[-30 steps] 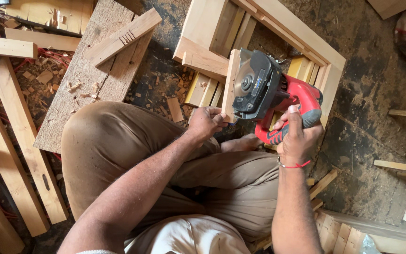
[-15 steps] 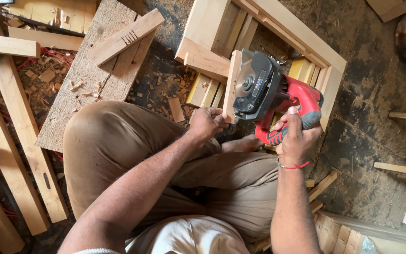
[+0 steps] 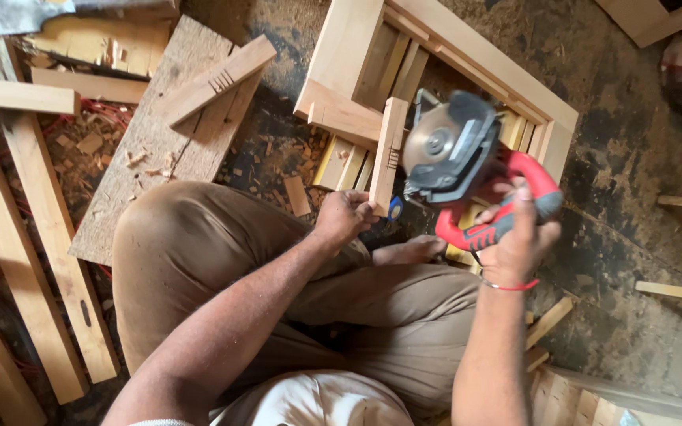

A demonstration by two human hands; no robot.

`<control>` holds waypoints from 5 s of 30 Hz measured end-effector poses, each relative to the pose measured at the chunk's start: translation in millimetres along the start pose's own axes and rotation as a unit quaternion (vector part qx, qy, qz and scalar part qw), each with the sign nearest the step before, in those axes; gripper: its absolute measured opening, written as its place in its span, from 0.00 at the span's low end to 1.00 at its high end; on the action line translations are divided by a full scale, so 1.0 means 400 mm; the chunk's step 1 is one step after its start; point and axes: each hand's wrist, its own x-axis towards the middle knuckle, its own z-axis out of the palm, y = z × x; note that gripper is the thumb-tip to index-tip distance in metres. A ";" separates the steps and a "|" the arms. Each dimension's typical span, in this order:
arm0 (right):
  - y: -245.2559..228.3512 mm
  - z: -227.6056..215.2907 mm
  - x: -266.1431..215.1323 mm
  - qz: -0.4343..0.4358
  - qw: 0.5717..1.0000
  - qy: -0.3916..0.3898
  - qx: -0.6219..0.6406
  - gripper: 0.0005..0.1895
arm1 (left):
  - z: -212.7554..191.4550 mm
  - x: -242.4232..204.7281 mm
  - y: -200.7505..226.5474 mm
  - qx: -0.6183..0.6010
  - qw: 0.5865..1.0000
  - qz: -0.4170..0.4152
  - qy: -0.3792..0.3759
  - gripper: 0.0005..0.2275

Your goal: The person uses a red circular saw to cut a small wooden plank held against a larger wooden frame. They make several cuts, adjusting the wood's position between each cut, and then place the cut pieces aside.

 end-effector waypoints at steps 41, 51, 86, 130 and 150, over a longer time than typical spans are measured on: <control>0.326 -0.307 0.184 0.131 0.831 0.055 0.538 0.14 | -0.027 -0.270 0.257 -0.042 0.974 0.220 -0.024 0.13; 0.321 -0.305 0.175 0.142 0.839 0.050 0.523 0.12 | -0.019 -0.441 -0.059 0.337 0.917 0.203 -0.072 0.29; 0.334 -0.304 0.166 0.156 0.840 0.121 0.505 0.19 | -0.115 0.141 0.357 0.717 0.628 0.287 0.091 0.23; 0.010 0.006 -0.097 -0.024 0.999 -0.010 -0.024 0.15 | -0.125 0.161 0.339 0.727 0.615 0.297 0.070 0.19; 0.096 -0.020 -0.125 -0.034 0.999 0.003 -0.024 0.12 | -0.119 0.163 0.339 0.722 0.633 0.272 0.062 0.22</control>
